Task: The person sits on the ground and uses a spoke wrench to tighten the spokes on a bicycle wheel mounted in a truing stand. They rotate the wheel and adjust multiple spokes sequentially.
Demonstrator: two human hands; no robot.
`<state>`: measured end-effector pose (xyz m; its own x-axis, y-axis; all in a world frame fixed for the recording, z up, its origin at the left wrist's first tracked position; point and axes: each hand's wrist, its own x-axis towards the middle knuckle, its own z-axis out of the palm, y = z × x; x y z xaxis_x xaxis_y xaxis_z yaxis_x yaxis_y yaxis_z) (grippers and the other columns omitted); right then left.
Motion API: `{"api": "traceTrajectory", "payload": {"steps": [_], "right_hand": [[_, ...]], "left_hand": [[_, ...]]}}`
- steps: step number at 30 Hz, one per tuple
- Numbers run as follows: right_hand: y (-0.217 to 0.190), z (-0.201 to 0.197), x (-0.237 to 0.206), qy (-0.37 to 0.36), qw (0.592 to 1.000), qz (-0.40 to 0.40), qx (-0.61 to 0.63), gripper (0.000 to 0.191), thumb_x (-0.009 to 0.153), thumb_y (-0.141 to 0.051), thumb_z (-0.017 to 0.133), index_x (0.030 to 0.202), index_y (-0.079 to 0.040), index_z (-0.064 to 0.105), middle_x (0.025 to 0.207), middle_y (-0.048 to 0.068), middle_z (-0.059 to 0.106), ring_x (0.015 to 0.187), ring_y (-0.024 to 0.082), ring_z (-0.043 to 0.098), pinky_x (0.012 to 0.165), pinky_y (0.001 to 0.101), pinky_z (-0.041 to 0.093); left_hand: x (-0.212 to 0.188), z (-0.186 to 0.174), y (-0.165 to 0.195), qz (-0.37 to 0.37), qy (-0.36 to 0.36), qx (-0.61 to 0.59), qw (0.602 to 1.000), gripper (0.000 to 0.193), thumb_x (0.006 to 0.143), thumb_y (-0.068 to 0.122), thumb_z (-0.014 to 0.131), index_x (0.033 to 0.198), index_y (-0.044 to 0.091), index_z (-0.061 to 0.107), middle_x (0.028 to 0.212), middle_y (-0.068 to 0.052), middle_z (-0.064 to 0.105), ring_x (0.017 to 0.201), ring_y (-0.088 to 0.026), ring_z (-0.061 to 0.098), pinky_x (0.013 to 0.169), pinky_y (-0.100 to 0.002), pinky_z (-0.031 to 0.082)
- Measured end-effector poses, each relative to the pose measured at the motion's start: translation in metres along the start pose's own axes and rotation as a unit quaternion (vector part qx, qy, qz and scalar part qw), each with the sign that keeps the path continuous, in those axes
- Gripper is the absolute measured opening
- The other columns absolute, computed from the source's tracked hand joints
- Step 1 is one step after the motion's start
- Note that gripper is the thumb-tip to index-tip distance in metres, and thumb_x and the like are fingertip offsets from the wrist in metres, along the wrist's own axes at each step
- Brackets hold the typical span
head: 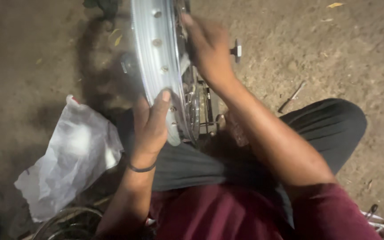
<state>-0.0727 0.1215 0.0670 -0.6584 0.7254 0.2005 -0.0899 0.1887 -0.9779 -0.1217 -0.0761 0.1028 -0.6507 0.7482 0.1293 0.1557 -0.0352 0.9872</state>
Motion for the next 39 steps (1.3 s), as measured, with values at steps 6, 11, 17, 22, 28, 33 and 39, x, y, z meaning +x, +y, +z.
{"api": "traceTrajectory", "payload": {"steps": [6,11,17,22,28,33,39], "right_hand": [[0.011,-0.004,-0.069,0.057,0.944,-0.156,-0.285,0.033,0.116,-0.021,0.049,0.116,0.005,0.069,0.088,0.014,0.065,0.071,0.017,0.059,0.060,0.0314,0.045],[0.011,-0.016,-0.137,0.010,0.996,0.071,-0.053,0.029,0.111,-0.016,0.064,0.087,0.001,0.063,0.067,0.004,0.054,0.061,0.010,0.048,0.057,0.0270,0.041],[-0.031,-0.029,-0.068,-0.018,0.998,0.035,-0.045,0.015,0.099,-0.012,0.073,0.090,-0.001,0.071,0.075,0.000,0.067,0.067,0.007,0.057,0.059,0.0244,0.046],[-0.036,-0.050,-0.085,-0.072,0.991,0.064,-0.095,0.009,0.095,-0.012,0.075,0.089,-0.004,0.074,0.068,-0.001,0.066,0.054,0.006,0.057,0.046,0.0255,0.043],[-0.030,-0.044,-0.103,-0.093,0.988,0.034,-0.118,0.017,0.096,-0.014,0.076,0.087,-0.001,0.070,0.064,0.004,0.062,0.056,0.008,0.053,0.048,0.0260,0.042],[-0.040,-0.056,-0.086,-0.113,0.985,-0.051,-0.122,0.011,0.097,-0.015,0.075,0.095,-0.004,0.075,0.070,0.000,0.069,0.057,0.007,0.060,0.050,0.0249,0.046],[-0.044,-0.039,-0.093,-0.123,0.992,0.000,-0.040,0.015,0.100,-0.018,0.067,0.097,-0.004,0.072,0.069,-0.001,0.064,0.053,0.006,0.056,0.046,0.0244,0.043]], "left_hand": [[0.003,-0.001,0.006,0.043,0.019,0.070,0.996,0.044,0.109,0.034,0.054,0.131,-0.003,0.060,0.113,-0.010,0.067,0.103,-0.017,0.061,0.096,-0.034,0.050],[0.013,0.001,0.004,0.099,0.023,0.068,0.993,0.043,0.114,0.030,0.057,0.138,-0.006,0.052,0.128,-0.016,0.064,0.118,-0.021,0.061,0.113,-0.038,0.047],[-0.009,0.010,0.013,0.129,0.087,0.180,0.971,0.047,0.103,0.025,0.060,0.132,-0.010,0.047,0.117,-0.015,0.063,0.106,-0.019,0.062,0.092,-0.035,0.049],[-0.022,0.006,-0.004,-0.087,0.050,0.132,0.986,0.042,0.103,0.034,0.059,0.120,-0.004,0.068,0.092,-0.012,0.068,0.085,-0.016,0.062,0.078,-0.031,0.051],[-0.014,-0.002,-0.023,-0.086,0.000,-0.029,0.996,0.050,0.103,0.037,0.061,0.129,-0.005,0.064,0.117,-0.009,0.071,0.104,-0.013,0.064,0.091,-0.030,0.051],[-0.007,-0.001,-0.019,-0.097,-0.002,-0.045,0.994,0.050,0.102,0.037,0.062,0.128,-0.006,0.065,0.116,-0.010,0.071,0.104,-0.014,0.063,0.089,-0.031,0.051],[-0.005,-0.009,-0.017,-0.107,-0.055,-0.091,0.989,0.048,0.103,0.036,0.060,0.129,-0.004,0.065,0.115,-0.007,0.072,0.104,-0.013,0.065,0.090,-0.030,0.052]]}}
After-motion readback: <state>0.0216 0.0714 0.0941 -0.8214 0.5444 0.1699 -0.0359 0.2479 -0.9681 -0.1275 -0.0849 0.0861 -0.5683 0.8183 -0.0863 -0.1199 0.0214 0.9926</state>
